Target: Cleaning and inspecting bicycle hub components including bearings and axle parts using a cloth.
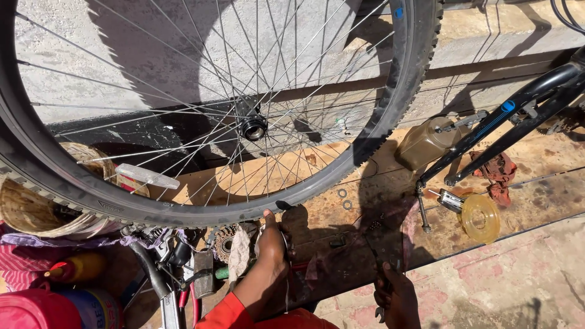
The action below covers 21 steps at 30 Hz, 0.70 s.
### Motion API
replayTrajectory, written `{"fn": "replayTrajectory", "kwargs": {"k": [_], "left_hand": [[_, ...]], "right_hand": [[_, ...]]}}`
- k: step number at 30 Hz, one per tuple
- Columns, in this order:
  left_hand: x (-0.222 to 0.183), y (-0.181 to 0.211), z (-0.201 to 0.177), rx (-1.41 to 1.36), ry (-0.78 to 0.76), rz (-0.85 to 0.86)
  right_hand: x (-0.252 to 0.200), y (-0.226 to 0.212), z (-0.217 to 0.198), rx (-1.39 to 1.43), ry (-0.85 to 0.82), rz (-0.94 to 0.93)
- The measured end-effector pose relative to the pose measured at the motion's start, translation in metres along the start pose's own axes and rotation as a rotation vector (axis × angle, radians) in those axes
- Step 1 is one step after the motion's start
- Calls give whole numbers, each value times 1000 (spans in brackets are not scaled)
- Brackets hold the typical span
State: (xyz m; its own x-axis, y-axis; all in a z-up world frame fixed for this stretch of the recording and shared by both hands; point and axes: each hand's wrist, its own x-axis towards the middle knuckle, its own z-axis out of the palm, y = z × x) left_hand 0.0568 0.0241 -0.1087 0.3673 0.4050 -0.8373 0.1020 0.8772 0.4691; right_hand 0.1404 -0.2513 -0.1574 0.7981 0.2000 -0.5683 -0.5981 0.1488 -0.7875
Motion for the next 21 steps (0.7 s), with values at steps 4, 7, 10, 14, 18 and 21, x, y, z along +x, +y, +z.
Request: {"fn": "replayTrajectory", "kwargs": {"k": [4, 7, 10, 14, 18, 21], "left_hand": [[16, 3, 40, 205, 126, -72], [50, -13, 49, 345, 166, 30], [63, -20, 48, 519, 157, 154], [35, -24, 31, 685, 63, 385], [6, -36, -19, 700, 19, 684], [-26, -18, -66, 948, -73, 951]], "right_hand": [[-9, 25, -30, 9, 66, 137], [-28, 16, -28, -41, 143, 109], [-41, 1, -20, -70, 144, 44], [-44, -5, -10, -90, 114, 47], [-45, -5, 12, -142, 125, 120], [-44, 3, 28, -219, -21, 53]]}}
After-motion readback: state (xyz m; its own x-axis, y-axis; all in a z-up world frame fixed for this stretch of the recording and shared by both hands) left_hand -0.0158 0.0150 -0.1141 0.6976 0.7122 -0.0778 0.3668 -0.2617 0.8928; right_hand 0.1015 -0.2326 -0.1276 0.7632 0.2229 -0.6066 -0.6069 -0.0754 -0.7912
